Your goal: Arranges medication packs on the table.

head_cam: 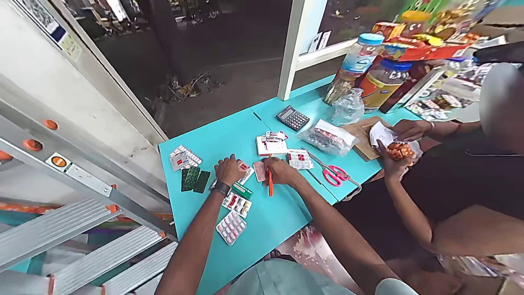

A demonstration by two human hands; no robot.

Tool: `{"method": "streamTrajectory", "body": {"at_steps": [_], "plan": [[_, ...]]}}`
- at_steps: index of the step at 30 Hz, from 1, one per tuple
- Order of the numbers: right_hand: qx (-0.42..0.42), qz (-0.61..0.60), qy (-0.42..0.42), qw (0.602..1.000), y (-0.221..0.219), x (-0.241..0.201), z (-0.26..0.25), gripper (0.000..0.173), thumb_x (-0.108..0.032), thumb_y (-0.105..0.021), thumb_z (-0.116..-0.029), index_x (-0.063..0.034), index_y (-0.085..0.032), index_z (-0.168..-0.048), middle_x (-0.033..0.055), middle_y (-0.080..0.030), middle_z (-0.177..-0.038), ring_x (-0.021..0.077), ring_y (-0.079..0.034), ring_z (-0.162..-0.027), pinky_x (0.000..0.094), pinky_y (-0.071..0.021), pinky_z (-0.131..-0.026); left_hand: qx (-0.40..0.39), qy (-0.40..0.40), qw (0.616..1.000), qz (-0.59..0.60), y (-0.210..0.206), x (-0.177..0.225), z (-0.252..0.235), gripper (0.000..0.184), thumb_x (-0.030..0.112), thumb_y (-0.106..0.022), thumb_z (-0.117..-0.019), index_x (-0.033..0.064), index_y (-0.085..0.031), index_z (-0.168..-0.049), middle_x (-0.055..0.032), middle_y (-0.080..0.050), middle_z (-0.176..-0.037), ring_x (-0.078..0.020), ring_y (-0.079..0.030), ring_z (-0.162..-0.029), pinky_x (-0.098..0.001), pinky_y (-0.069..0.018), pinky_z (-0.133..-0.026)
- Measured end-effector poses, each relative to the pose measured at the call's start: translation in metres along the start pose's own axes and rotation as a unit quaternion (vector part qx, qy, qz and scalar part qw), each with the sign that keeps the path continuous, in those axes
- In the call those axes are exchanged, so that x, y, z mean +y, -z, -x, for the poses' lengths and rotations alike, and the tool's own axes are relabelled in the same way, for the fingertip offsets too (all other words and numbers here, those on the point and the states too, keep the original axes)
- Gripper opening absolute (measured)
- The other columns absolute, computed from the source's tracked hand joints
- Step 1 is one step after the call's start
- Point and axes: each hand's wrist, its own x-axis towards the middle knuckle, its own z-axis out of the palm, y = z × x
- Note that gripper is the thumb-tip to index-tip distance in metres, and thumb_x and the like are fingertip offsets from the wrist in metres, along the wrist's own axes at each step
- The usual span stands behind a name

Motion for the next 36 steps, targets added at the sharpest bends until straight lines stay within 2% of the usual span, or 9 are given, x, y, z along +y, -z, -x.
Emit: {"method": "streamTrajectory", "body": {"at_steps": [4, 7, 10, 14, 19, 22, 26, 29, 36], "plan": [[0.072, -0.098, 0.022, 0.992, -0.008, 0.013, 0.02, 0.056, -0.035, -0.089, -0.0689, -0.0024, -0.066, -0.108, 0.0162, -0.067, -0.117, 0.0358, -0.059, -0.12, 0.0562, -0.0407, -0.107, -0.036, -0.03, 0.996, 0.075, -0.009, -0.009, -0.028, 0.081, 0.037, -0.09, -0.0737, -0.0009, -0.057, -0.137, -0.026, -0.057, -0.137, -0.0416, -0.054, -0.13, -0.061, -0.0438, -0.107], [0.217, -0.304, 0.041, 0.927, -0.011, 0.011, 0.044, 0.064, -0.037, -0.092, -0.0639, -0.0011, -0.063, -0.108, 0.0099, -0.066, -0.113, 0.0162, -0.06, -0.104, 0.0348, -0.0476, -0.094, 0.012, -0.102, 0.952, 0.289, -0.01, -0.015, -0.025, 0.048, 0.016, -0.072, -0.0944, -0.0096, -0.054, -0.131, -0.0297, -0.061, -0.127, -0.0377, -0.062, -0.118, -0.052, -0.05, -0.104], [0.344, -0.416, 0.113, 0.834, -0.006, -0.012, 0.058, 0.055, -0.026, -0.096, -0.0627, -0.0039, -0.057, -0.094, 0.0118, -0.063, -0.133, 0.014, -0.061, -0.123, 0.0332, -0.0528, -0.1, 0.057, -0.145, 0.876, 0.457, -0.007, 0.006, 0.005, 0.036, 0.012, -0.056, -0.103, -0.0091, -0.048, -0.131, -0.0227, -0.064, -0.114, -0.0258, -0.066, -0.102, -0.0428, -0.0565, -0.09], [0.401, -0.215, 0.139, 0.88, 0.014, -0.039, 0.062, 0.045, -0.037, -0.09, -0.0732, -0.0043, -0.059, -0.08, 0.0192, -0.059, -0.14, 0.0308, -0.055, -0.131, 0.0436, -0.0466, -0.107, -0.057, -0.163, 0.692, 0.701, -0.008, 0.038, 0.054, 0.045, 0.031, -0.026, -0.1129, 0.0013, -0.038, -0.144, -0.0208, -0.067, -0.119, -0.031, -0.072, -0.1, -0.0485, -0.063, -0.081], [0.414, -0.436, 0.17, 0.781, 0.001, -0.041, 0.064, 0.048, -0.025, -0.093, -0.0708, -0.0018, -0.053, -0.084, 0.0224, -0.048, -0.152, 0.0239, -0.051, -0.138, 0.0377, -0.0479, -0.108, 0.034, -0.278, 0.676, 0.682, -0.034, 0.041, 0.076, 0.049, -0.01, -0.058, -0.0909, -0.0059, -0.041, -0.136, -0.0159, -0.066, -0.12, -0.0224, -0.069, -0.106, -0.0389, -0.0605, -0.091], [0.366, -0.582, 0.188, 0.701, -0.005, -0.039, 0.085, 0.04, -0.003, -0.088, -0.0731, -0.0096, -0.056, -0.096, 0.0087, -0.071, -0.127, 0.0185, -0.069, -0.116, 0.0359, -0.0588, -0.095, 0.08, -0.41, 0.689, 0.593, -0.042, 0.033, 0.082, 0.022, -0.001, -0.066, -0.0913, 0.0036, -0.064, -0.113, -0.0085, -0.071, -0.124, -0.0188, -0.065, -0.122, -0.0369, -0.0535, -0.105], [0.429, -0.426, 0.151, 0.782, -0.015, -0.031, 0.095, 0.033, -0.017, -0.087, -0.0791, -0.0203, -0.054, -0.081, -0.0128, -0.072, -0.095, -0.0037, -0.066, -0.091, 0.018, -0.0542, -0.083, 0.214, -0.36, 0.766, 0.487, -0.041, 0.012, 0.102, 0.055, 0.01, -0.068, -0.0921, -0.0099, -0.047, -0.139, -0.0248, -0.05, -0.147, -0.028, -0.056, -0.131, -0.0405, -0.054, -0.101], [0.478, -0.223, 0.11, 0.842, -0.022, 0.003, 0.086, 0.016, -0.012, -0.076, -0.0861, -0.0003, -0.065, -0.084, 0.0118, -0.076, -0.102, 0.0175, -0.069, -0.091, 0.0341, -0.0521, -0.084, 0.277, -0.274, 0.767, 0.51, -0.033, -0.03, 0.121, 0.05, 0.01, -0.065, -0.0939, -0.0116, -0.049, -0.136, -0.0232, -0.054, -0.143, -0.027, -0.061, -0.125, -0.0401, -0.0583, -0.094], [0.394, 0.044, 0.075, 0.915, -0.045, 0.044, 0.066, 0.016, -0.008, -0.056, -0.0958, -0.0017, -0.07, -0.092, 0.0181, -0.074, -0.1, 0.0418, -0.068, -0.093, 0.0563, -0.0508, -0.084, 0.378, -0.081, 0.755, 0.53, -0.036, -0.142, 0.169, 0.02, 0.002, -0.055, -0.0969, -0.002, -0.063, -0.115, -0.0057, -0.072, -0.112, -0.0151, -0.071, -0.097, -0.0328, -0.0615, -0.081]]}}
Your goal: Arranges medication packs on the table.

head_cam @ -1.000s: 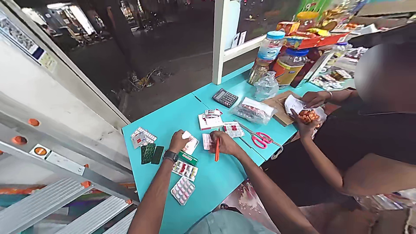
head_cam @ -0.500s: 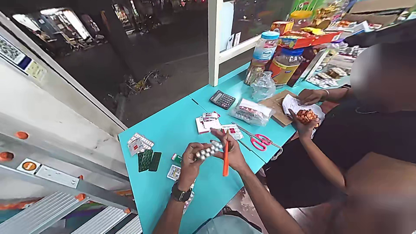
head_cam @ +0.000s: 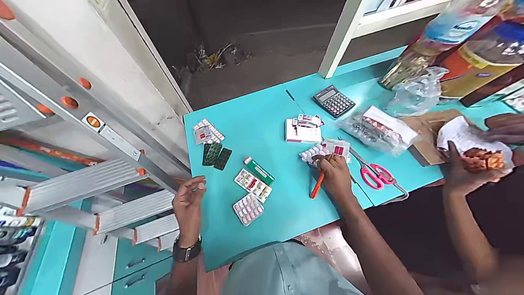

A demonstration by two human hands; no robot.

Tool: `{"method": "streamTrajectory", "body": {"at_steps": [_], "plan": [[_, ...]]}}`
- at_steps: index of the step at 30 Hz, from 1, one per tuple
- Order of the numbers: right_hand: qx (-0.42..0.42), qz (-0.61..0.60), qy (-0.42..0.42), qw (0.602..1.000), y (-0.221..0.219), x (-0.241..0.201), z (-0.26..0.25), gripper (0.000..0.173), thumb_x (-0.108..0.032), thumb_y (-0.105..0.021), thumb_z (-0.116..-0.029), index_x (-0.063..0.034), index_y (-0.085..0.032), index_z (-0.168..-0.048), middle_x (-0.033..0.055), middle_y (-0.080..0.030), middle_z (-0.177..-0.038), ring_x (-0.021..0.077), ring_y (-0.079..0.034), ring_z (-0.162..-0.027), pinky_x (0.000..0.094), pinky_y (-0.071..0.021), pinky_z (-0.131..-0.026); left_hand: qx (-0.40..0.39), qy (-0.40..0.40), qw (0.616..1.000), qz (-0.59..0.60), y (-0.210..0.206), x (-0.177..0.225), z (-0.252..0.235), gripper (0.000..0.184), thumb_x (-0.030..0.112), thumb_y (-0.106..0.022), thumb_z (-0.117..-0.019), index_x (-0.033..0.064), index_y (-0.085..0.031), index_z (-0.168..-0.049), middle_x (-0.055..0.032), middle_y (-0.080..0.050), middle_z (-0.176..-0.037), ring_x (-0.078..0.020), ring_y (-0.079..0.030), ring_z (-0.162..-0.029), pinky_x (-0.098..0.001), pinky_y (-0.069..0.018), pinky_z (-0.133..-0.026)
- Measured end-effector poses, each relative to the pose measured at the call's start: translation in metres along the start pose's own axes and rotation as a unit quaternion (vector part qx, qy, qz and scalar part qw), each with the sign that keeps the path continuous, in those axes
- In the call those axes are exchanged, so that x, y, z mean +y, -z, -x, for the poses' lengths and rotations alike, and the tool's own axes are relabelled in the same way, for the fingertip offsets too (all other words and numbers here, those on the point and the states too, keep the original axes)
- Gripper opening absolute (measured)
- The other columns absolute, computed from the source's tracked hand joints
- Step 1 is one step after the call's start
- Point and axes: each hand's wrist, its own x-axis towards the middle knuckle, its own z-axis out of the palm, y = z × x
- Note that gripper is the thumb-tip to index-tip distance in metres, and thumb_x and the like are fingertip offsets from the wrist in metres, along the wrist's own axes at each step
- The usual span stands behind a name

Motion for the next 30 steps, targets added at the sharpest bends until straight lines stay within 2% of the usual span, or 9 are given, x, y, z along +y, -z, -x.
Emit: {"method": "streamTrajectory", "body": {"at_steps": [3, 6, 8, 12, 15, 20, 23, 25, 30], "plan": [[-0.038, -0.025, -0.001, 0.999, -0.003, 0.006, 0.004, 0.039, -0.04, -0.071, -0.0936, -0.0024, -0.066, -0.083, 0.017, -0.074, -0.103, 0.0395, -0.067, -0.095, 0.0557, -0.0498, -0.086, 0.029, 0.023, 0.999, -0.019, 0.031, -0.011, 0.016, 0.02, 0.001, -0.054, -0.0973, -0.0025, -0.064, -0.114, -0.0065, -0.072, -0.108, -0.0156, -0.071, -0.094, -0.0325, -0.061, -0.08], [-0.052, -0.064, -0.02, 0.996, 0.001, 0.005, 0.003, 0.053, -0.054, -0.07, -0.091, -0.0025, -0.064, -0.079, 0.0175, -0.073, -0.107, 0.038, -0.066, -0.096, 0.0557, -0.0467, -0.089, 0.052, 0.055, 0.997, -0.023, 0.042, -0.017, 0.031, 0.019, -0.001, -0.055, -0.097, -0.0026, -0.064, -0.114, -0.0062, -0.072, -0.106, -0.0159, -0.07, -0.092, -0.0336, -0.0614, -0.081], [-0.02, -0.116, -0.044, 0.992, 0.004, -0.004, 0.005, 0.051, -0.05, -0.071, -0.0918, -0.0009, -0.063, -0.079, 0.0198, -0.073, -0.106, 0.0362, -0.067, -0.095, 0.0539, -0.0483, -0.089, 0.051, 0.062, 0.996, -0.04, 0.043, -0.02, 0.043, 0.019, 0.001, -0.057, -0.0964, -0.003, -0.065, -0.113, -0.0066, -0.072, -0.105, -0.0153, -0.071, -0.092, -0.0325, -0.0614, -0.08], [0.044, -0.267, -0.051, 0.961, 0.0, -0.045, 0.006, 0.035, -0.03, -0.072, -0.0939, -0.0015, -0.061, -0.078, 0.0153, -0.075, -0.096, 0.0192, -0.069, -0.086, 0.0362, -0.0537, -0.08, -0.023, 0.052, 0.99, -0.131, 0.028, -0.019, 0.06, 0.026, 0.01, -0.06, -0.0966, -0.0044, -0.066, -0.118, -0.0111, -0.071, -0.114, -0.0135, -0.069, -0.102, -0.0299, -0.0591, -0.085], [0.023, -0.371, -0.058, 0.926, -0.018, -0.082, 0.011, 0.027, -0.024, -0.073, -0.0932, -0.0041, -0.062, -0.081, 0.0125, -0.076, -0.103, 0.0173, -0.072, -0.097, 0.0353, -0.0574, -0.087, -0.104, 0.003, 0.973, -0.206, 0.01, -0.027, 0.069, 0.036, 0.02, -0.066, -0.0956, 0.0004, -0.067, -0.126, -0.0151, -0.068, -0.126, -0.0237, -0.064, -0.119, -0.0413, -0.0546, -0.097], [0.039, -0.37, -0.092, 0.924, -0.048, -0.104, 0.015, 0.023, -0.027, -0.074, -0.0924, -0.0067, -0.065, -0.085, 0.0111, -0.074, -0.115, 0.0174, -0.069, -0.106, 0.0352, -0.0528, -0.094, -0.2, -0.058, 0.92, -0.331, -0.026, -0.03, 0.085, 0.067, 0.048, -0.078, -0.0843, 0.0109, -0.062, -0.138, -0.0101, -0.062, -0.141, -0.0314, -0.054, -0.134, -0.058, -0.0436, -0.109], [0.02, -0.368, -0.11, 0.923, -0.05, -0.1, 0.016, 0.026, -0.029, -0.072, -0.0939, -0.0038, -0.069, -0.098, 0.0125, -0.072, -0.123, 0.014, -0.07, -0.103, 0.0313, -0.0556, -0.088, -0.21, -0.078, 0.896, -0.383, -0.039, -0.034, 0.093, 0.081, 0.058, -0.079, -0.0777, 0.0168, -0.057, -0.144, -0.0057, -0.058, -0.146, -0.0299, -0.051, -0.137, -0.0618, -0.0395, -0.109], [-0.019, -0.366, -0.131, 0.921, -0.051, -0.099, 0.016, 0.038, -0.034, -0.073, -0.0924, -0.0021, -0.071, -0.112, 0.0127, -0.069, -0.129, 0.0118, -0.069, -0.099, 0.0275, -0.0561, -0.081, -0.204, -0.081, 0.89, -0.399, -0.043, -0.038, 0.096, 0.08, 0.053, -0.081, -0.0778, 0.017, -0.057, -0.145, -0.0037, -0.059, -0.146, -0.031, -0.051, -0.138, -0.0629, -0.0373, -0.11], [-0.103, -0.279, -0.118, 0.947, -0.052, -0.101, 0.015, 0.06, -0.052, -0.072, -0.0882, -0.0112, -0.069, -0.131, 0.008, -0.072, -0.12, 0.0221, -0.066, -0.106, 0.0428, -0.0516, -0.094, -0.18, -0.098, 0.891, -0.406, -0.044, -0.048, 0.101, 0.069, 0.047, -0.078, -0.0809, 0.0177, -0.061, -0.141, -0.0015, -0.063, -0.142, -0.0304, -0.052, -0.136, -0.0621, -0.0374, -0.109]]}}
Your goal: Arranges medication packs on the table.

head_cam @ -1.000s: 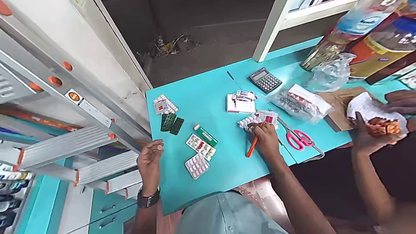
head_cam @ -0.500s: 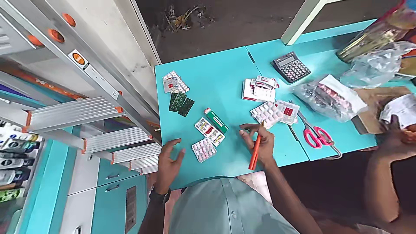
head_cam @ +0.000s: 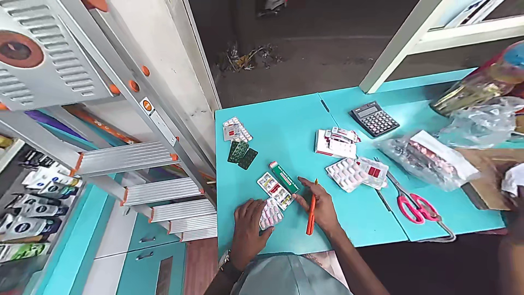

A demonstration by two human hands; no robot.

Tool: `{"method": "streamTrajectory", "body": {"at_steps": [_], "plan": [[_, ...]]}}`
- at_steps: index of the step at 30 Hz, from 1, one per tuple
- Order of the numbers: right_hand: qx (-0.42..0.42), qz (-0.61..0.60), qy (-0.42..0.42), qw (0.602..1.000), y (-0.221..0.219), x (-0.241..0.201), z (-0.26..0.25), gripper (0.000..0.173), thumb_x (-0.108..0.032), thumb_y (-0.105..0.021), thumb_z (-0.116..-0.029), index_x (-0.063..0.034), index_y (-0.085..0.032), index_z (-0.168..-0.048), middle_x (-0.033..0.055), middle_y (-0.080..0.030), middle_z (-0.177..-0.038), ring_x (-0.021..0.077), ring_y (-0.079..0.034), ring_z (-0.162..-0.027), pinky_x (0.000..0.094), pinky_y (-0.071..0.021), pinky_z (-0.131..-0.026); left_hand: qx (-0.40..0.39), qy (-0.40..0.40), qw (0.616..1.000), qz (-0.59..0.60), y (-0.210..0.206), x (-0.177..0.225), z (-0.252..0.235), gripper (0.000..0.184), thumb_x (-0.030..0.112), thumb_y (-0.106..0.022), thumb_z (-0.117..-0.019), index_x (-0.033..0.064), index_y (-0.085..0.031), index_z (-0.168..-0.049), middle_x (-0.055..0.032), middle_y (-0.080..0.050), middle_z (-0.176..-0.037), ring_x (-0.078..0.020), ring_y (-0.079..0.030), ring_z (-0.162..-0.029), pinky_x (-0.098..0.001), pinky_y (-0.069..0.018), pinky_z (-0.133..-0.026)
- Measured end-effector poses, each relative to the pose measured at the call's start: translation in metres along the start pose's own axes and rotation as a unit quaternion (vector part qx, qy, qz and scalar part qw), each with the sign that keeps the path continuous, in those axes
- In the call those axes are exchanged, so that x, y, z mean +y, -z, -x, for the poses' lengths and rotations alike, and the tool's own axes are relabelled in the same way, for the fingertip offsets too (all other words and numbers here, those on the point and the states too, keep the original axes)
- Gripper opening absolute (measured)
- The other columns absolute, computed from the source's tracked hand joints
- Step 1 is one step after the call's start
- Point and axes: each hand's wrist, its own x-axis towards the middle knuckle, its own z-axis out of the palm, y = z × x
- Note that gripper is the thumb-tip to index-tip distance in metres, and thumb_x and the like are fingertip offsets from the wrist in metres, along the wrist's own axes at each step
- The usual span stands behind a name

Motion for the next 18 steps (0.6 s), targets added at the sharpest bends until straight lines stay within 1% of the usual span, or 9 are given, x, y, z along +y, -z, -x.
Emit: {"method": "streamTrajectory", "body": {"at_steps": [1, 3, 7, 10, 13, 14, 16, 17, 18], "plan": [[-0.007, 0.026, 0.008, 1.0, 0.0, 0.0, 0.0, 0.06, -0.055, -0.07, -0.0882, -0.0124, -0.07, -0.13, 0.0081, -0.073, -0.119, 0.0255, -0.067, -0.107, 0.0473, -0.0512, -0.095, 0.005, -0.003, 1.0, -0.001, 0.0, 0.0, -0.001, 0.069, 0.047, -0.079, -0.0801, 0.0171, -0.062, -0.14, -0.002, -0.064, -0.141, -0.0308, -0.053, -0.136, -0.0626, -0.038, -0.109], [-0.018, 0.059, 0.02, 0.998, -0.001, -0.002, -0.001, 0.056, -0.055, -0.069, -0.0893, -0.0154, -0.072, -0.128, 0.0064, -0.074, -0.118, 0.0271, -0.067, -0.108, 0.0492, -0.0502, -0.097, 0.01, 0.0, 1.0, -0.001, 0.001, 0.0, -0.001, 0.069, 0.046, -0.079, -0.0798, 0.016, -0.062, -0.139, -0.0024, -0.064, -0.14, -0.0302, -0.054, -0.135, -0.0624, -0.0386, -0.108], [-0.035, 0.086, 0.049, 0.994, -0.002, -0.012, -0.001, 0.041, -0.044, -0.069, -0.0928, -0.0169, -0.075, -0.123, 0.0043, -0.075, -0.115, 0.0251, -0.068, -0.111, 0.0506, -0.0514, -0.098, 0.028, 0.016, 0.999, 0.02, 0.009, -0.012, -0.003, 0.064, 0.041, -0.075, -0.0846, 0.007, -0.063, -0.138, -0.0121, -0.062, -0.141, -0.0348, -0.056, -0.133, -0.0626, -0.0412, -0.108], [-0.059, 0.075, 0.056, 0.994, -0.005, -0.021, 0.006, 0.041, -0.042, -0.071, -0.0935, -0.0156, -0.073, -0.125, 0.0018, -0.074, -0.124, 0.023, -0.067, -0.117, 0.0502, -0.0499, -0.101, 0.011, 0.01, 0.999, 0.032, 0.008, -0.026, -0.016, 0.064, 0.043, -0.066, -0.0891, 0.0061, -0.06, -0.14, -0.0181, -0.057, -0.146, -0.0415, -0.051, -0.137, -0.0681, -0.0378, -0.107], [-0.082, 0.059, 0.052, 0.994, -0.025, -0.037, 0.01, 0.051, -0.049, -0.069, -0.0928, -0.0172, -0.07, -0.133, 0.0014, -0.067, -0.137, 0.024, -0.064, -0.123, 0.05, -0.0483, -0.102, -0.001, 0.018, 0.999, 0.036, 0.02, -0.039, -0.022, 0.065, 0.037, -0.068, -0.0864, 0.0049, -0.058, -0.142, -0.0216, -0.052, -0.149, -0.0469, -0.046, -0.139, -0.072, -0.0351, -0.106], [-0.082, 0.049, 0.047, 0.994, -0.023, -0.038, 0.01, 0.055, -0.05, -0.069, -0.0927, -0.0159, -0.068, -0.136, 0.0037, -0.065, -0.141, 0.0253, -0.062, -0.126, 0.0509, -0.0477, -0.103, -0.008, 0.013, 0.999, 0.045, 0.022, -0.038, -0.028, 0.067, 0.036, -0.07, -0.0851, 0.0018, -0.057, -0.142, -0.0253, -0.049, -0.151, -0.0507, -0.043, -0.14, -0.0738, -0.0336, -0.107], [-0.073, -0.014, 0.022, 0.997, -0.012, -0.037, 0.014, 0.058, -0.046, -0.07, -0.0937, -0.0101, -0.065, -0.138, 0.0101, -0.059, -0.147, 0.0278, -0.056, -0.134, 0.0506, -0.0425, -0.111, -0.018, 0.006, 0.998, 0.064, 0.029, -0.033, -0.036, 0.073, 0.039, -0.072, -0.085, -0.0018, -0.054, -0.143, -0.0307, -0.039, -0.156, -0.0569, -0.031, -0.145, -0.0745, -0.0255, -0.112], [-0.056, -0.046, 0.014, 0.997, -0.004, -0.036, 0.015, 0.056, -0.043, -0.071, -0.0942, -0.0078, -0.064, -0.137, 0.0121, -0.057, -0.148, 0.0277, -0.054, -0.136, 0.049, -0.0401, -0.115, -0.006, -0.002, 0.998, 0.067, 0.033, -0.031, -0.04, 0.073, 0.04, -0.071, -0.0862, -0.0033, -0.054, -0.142, -0.0332, -0.037, -0.156, -0.0588, -0.027, -0.145, -0.0727, -0.022, -0.115], [-0.031, -0.057, 0.009, 0.998, 0.005, -0.033, 0.016, 0.054, -0.043, -0.07, -0.0948, -0.0073, -0.066, -0.135, 0.0122, -0.058, -0.147, 0.0269, -0.054, -0.137, 0.0482, -0.0402, -0.115, 0.013, -0.013, 0.997, 0.072, 0.038, -0.029, -0.044, 0.07, 0.038, -0.07, -0.0876, -0.005, -0.055, -0.141, -0.0356, -0.036, -0.156, -0.0592, -0.025, -0.146, -0.0691, -0.0199, -0.118]]}}
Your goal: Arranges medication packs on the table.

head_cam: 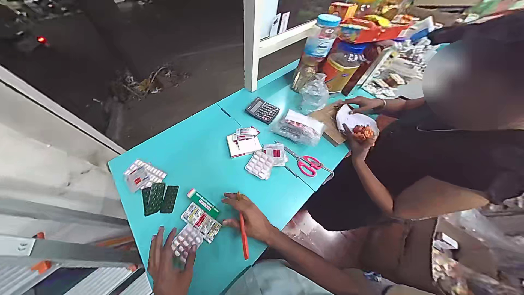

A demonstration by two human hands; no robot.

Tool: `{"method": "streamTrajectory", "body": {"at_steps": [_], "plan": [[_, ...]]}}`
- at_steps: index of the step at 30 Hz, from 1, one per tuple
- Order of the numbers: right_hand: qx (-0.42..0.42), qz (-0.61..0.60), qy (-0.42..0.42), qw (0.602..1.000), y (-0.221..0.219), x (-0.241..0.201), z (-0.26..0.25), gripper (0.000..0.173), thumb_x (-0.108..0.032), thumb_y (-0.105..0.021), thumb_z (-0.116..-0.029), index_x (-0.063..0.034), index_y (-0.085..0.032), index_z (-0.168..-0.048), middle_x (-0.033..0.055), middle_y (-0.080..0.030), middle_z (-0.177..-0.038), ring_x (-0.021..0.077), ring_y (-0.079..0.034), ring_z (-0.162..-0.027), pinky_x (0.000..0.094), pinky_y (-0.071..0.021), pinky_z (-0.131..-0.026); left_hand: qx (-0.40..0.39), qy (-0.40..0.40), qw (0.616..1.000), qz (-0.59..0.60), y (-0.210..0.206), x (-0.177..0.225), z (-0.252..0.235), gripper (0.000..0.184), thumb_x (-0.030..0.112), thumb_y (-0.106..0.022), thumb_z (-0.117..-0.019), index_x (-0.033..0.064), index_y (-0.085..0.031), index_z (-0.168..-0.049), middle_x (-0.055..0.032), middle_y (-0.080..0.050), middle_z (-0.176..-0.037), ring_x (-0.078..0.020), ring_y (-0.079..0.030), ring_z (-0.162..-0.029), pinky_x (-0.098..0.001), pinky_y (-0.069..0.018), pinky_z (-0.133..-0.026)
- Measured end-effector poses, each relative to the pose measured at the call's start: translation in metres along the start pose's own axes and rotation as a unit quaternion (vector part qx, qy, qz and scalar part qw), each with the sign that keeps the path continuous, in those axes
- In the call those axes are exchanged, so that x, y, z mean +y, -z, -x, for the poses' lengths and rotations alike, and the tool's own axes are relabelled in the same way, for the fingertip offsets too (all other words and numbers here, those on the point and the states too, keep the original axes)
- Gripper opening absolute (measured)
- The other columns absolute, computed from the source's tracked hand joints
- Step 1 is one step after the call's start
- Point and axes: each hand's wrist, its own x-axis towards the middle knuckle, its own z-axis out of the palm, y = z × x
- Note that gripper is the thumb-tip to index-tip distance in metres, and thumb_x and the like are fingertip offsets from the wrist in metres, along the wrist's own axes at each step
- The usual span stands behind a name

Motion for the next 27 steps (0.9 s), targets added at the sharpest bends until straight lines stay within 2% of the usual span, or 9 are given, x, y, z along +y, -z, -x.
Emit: {"method": "streamTrajectory", "body": {"at_steps": [3, 6, 10, 13, 16, 19, 21, 24, 27], "plan": [[0.105, 0.021, -0.014, 0.994, 0.039, 0.013, 0.015, 0.047, -0.043, -0.068, -0.0969, -0.0066, -0.07, -0.127, 0.0118, -0.063, -0.14, 0.0251, -0.057, -0.133, 0.0482, -0.0428, -0.113, 0.043, -0.03, 0.998, 0.041, 0.006, 0.021, -0.015, 0.057, 0.031, -0.07, -0.0917, -0.0065, -0.061, -0.133, -0.0383, -0.038, -0.152, -0.0523, -0.028, -0.147, -0.0567, -0.0238, -0.122], [0.236, 0.038, -0.032, 0.97, 0.078, 0.032, 0.031, 0.038, -0.034, -0.068, -0.0968, -0.0034, -0.072, -0.12, 0.0122, -0.072, -0.124, 0.0221, -0.066, -0.118, 0.0417, -0.053, -0.103, 0.041, -0.085, 0.993, 0.073, -0.001, 0.048, -0.041, 0.052, 0.035, -0.068, -0.0939, -0.0032, -0.064, -0.129, -0.035, -0.044, -0.149, -0.0435, -0.036, -0.146, -0.0504, -0.0324, -0.119], [0.339, 0.081, -0.114, 0.93, 0.124, 0.052, 0.035, 0.043, -0.036, -0.069, -0.0957, -0.0018, -0.071, -0.121, 0.0139, -0.073, -0.118, 0.02, -0.071, -0.107, 0.0364, -0.0583, -0.093, -0.007, -0.158, 0.985, 0.062, -0.032, 0.085, -0.105, 0.052, 0.044, -0.064, -0.0938, 0.0065, -0.068, -0.131, -0.0226, -0.05, -0.15, -0.0414, -0.042, -0.143, -0.0565, -0.0369, -0.116], [0.293, 0.1, -0.233, 0.922, 0.152, 0.048, 0.012, 0.076, -0.053, -0.072, -0.0892, -0.0013, -0.055, -0.142, 0.0191, -0.066, -0.131, 0.0286, -0.065, -0.119, 0.0452, -0.0518, -0.102, -0.105, -0.184, 0.976, 0.045, -0.062, 0.114, -0.184, 0.055, 0.043, -0.066, -0.094, 0.0085, -0.063, -0.137, -0.0158, -0.052, -0.151, -0.0374, -0.046, -0.141, -0.0591, -0.0392, -0.113], [0.218, 0.156, -0.337, 0.903, 0.161, 0.042, -0.024, 0.103, -0.065, -0.076, -0.0789, -0.0041, -0.041, -0.154, 0.0217, -0.065, -0.13, 0.0371, -0.064, -0.118, 0.0561, -0.0496, -0.101, -0.235, -0.187, 0.954, 0.013, -0.108, 0.139, -0.272, 0.052, 0.039, -0.064, -0.0982, 0.007, -0.061, -0.139, -0.0149, -0.055, -0.148, -0.033, -0.051, -0.138, -0.0546, -0.0403, -0.114], [0.135, 0.228, -0.399, 0.878, 0.156, 0.039, -0.051, 0.105, -0.052, -0.079, -0.0816, -0.0068, -0.027, -0.161, 0.0276, -0.044, -0.153, 0.045, -0.047, -0.139, 0.0642, -0.0404, -0.108, -0.342, -0.142, 0.928, -0.023, -0.151, 0.16, -0.33, 0.07, 0.045, -0.069, -0.0951, 0.0038, -0.05, -0.148, -0.0206, -0.05, -0.151, -0.0373, -0.047, -0.141, -0.0557, -0.0362, -0.117], [0.102, 0.256, -0.417, 0.866, 0.147, 0.036, -0.059, 0.106, -0.042, -0.081, -0.081, -0.0072, -0.022, -0.163, 0.0312, -0.033, -0.159, 0.0487, -0.036, -0.145, 0.0666, -0.0378, -0.107, -0.395, -0.112, 0.909, -0.067, -0.174, 0.166, -0.346, 0.102, 0.056, -0.081, -0.0801, 0.0101, -0.035, -0.159, -0.0188, -0.039, -0.16, -0.0412, -0.037, -0.147, -0.0638, -0.033, -0.116], [0.088, 0.266, -0.426, 0.86, 0.133, 0.035, -0.066, 0.103, -0.032, -0.08, -0.0805, -0.0068, -0.024, -0.162, 0.0345, -0.032, -0.158, 0.0509, -0.037, -0.143, 0.0678, -0.0372, -0.106, -0.434, -0.129, 0.882, -0.131, -0.193, 0.164, -0.352, 0.128, 0.057, -0.091, -0.0663, 0.0149, -0.02, -0.164, -0.0217, -0.028, -0.165, -0.046, -0.028, -0.15, -0.0705, -0.0293, -0.114], [0.101, 0.261, -0.426, 0.86, 0.137, 0.043, -0.062, 0.103, -0.03, -0.082, -0.0767, -0.009, -0.028, -0.162, 0.0321, -0.037, -0.156, 0.0499, -0.041, -0.14, 0.0688, -0.0382, -0.104, -0.452, -0.18, 0.863, -0.132, -0.213, 0.168, -0.354, 0.128, 0.05, -0.094, -0.0667, 0.0098, -0.02, -0.164, -0.0263, -0.035, -0.16, -0.0451, -0.034, -0.148, -0.0618, -0.0284, -0.12]]}}
